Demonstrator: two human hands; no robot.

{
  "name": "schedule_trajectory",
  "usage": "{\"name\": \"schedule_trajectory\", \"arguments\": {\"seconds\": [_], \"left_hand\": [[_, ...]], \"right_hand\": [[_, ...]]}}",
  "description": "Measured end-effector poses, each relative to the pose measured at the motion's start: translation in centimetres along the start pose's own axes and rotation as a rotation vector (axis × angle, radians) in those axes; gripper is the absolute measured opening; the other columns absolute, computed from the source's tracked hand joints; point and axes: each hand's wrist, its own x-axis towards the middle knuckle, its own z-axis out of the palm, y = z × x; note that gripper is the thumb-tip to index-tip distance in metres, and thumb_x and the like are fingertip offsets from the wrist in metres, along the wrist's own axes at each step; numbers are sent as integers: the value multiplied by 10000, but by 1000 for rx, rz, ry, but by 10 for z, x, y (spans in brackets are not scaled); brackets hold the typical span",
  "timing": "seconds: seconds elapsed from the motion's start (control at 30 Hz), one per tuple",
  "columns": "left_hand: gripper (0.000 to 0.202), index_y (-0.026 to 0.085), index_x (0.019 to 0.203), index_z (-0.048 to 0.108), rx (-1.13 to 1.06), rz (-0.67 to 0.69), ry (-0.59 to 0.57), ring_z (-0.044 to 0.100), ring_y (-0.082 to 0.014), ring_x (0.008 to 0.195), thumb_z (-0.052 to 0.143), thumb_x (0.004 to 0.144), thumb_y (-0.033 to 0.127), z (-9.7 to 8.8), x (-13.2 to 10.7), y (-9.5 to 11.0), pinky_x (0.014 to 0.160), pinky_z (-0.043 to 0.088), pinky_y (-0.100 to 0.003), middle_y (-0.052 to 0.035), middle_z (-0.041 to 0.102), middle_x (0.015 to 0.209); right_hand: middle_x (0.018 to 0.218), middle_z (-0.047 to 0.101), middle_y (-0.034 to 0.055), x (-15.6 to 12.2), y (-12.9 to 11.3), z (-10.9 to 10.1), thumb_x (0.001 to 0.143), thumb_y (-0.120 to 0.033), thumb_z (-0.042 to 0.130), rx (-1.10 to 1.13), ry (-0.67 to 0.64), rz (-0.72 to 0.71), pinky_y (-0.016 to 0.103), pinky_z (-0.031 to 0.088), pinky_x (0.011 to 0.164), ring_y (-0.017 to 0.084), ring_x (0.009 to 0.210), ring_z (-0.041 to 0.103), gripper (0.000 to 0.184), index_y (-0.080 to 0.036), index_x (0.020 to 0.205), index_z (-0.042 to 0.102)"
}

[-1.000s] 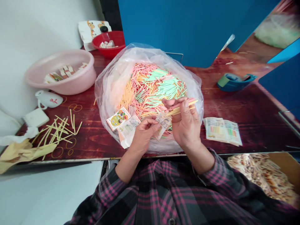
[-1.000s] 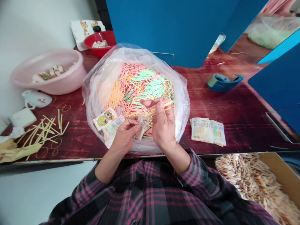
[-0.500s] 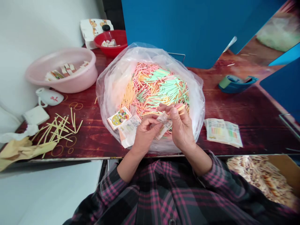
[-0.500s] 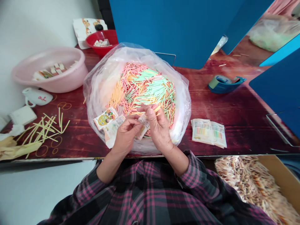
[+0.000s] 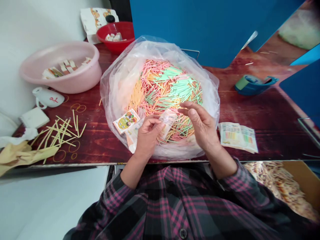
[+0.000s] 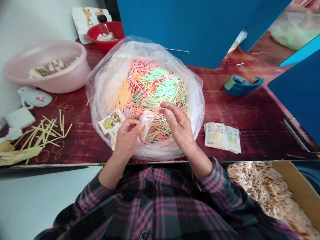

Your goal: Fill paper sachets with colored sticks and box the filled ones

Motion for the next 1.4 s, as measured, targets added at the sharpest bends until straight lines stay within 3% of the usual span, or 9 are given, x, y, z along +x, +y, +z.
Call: {"name": "schedule_trajectory", "arguments": {"seconds": [0.07,0.17,0.27,0.4,0.57,0.8,0.97,1.1,1.4], "left_hand": [[178,235,808,652,-5,-11,26,640,-184,1119,803,790,328,-4,3,2,1030,507,-380,-13,677,1115],[189,237,806,658,-62,-33,55,649,-174,1093,826,766,313,-6,4,2,1017,505,-365,-5,687,1087],[219,230,791,681,-136,-80,107,650,-147,998,871,708,299,-3,3,2,962,503,-319,6,691,1018],[228,215,758,696,-185,-111,150,628,-121,884,890,663,289,-1,1,3,876,495,-275,11,680,945],[207,214,745,710,-158,-93,138,636,-134,934,887,656,276,-2,0,5,913,489,-284,-1,690,974],[177,220,757,718,-51,-58,33,642,-162,987,873,685,268,-6,-2,-2,946,498,-319,-8,684,981],[125,226,773,741,2,-26,-7,641,-156,998,851,714,232,-9,-4,-6,930,484,-300,-8,686,1003],[94,233,790,752,61,11,-54,641,-172,1014,835,746,237,-9,-5,-6,954,484,-330,-19,691,1019],[104,240,803,751,142,52,-236,646,-217,1070,834,794,303,-3,-8,1,1030,471,-401,-43,703,1059]], "right_hand": [[1050,794,33,4,9,-15,1014,-394,571,-197,-111,-25,385,582,922,195,927,746,257,-262,1150,744],[965,790,79,7,19,-24,993,-274,575,-680,-404,-108,361,545,867,223,921,723,219,-209,974,784],[988,770,126,5,16,-14,984,-252,580,-1073,-609,-114,366,500,874,256,963,704,228,-170,933,787],[1058,753,138,4,8,5,1000,-270,546,-1221,-717,-14,347,468,850,264,1003,700,262,-157,1016,782],[1018,760,109,6,15,3,969,-233,556,-1151,-649,62,293,426,739,210,913,693,220,-165,917,759],[748,756,39,15,22,-29,951,-313,604,-1019,-380,11,298,350,601,179,648,642,218,-207,829,750],[817,794,45,22,9,-48,899,-312,694,-716,-166,-140,314,479,676,208,753,717,152,-233,798,776],[764,776,3,20,-16,-53,893,-358,725,-374,-10,-64,303,542,643,170,671,698,116,-266,876,794],[762,770,-11,8,-30,-31,892,-409,736,-261,-184,-47,268,544,601,143,641,673,160,-263,880,798]]}}
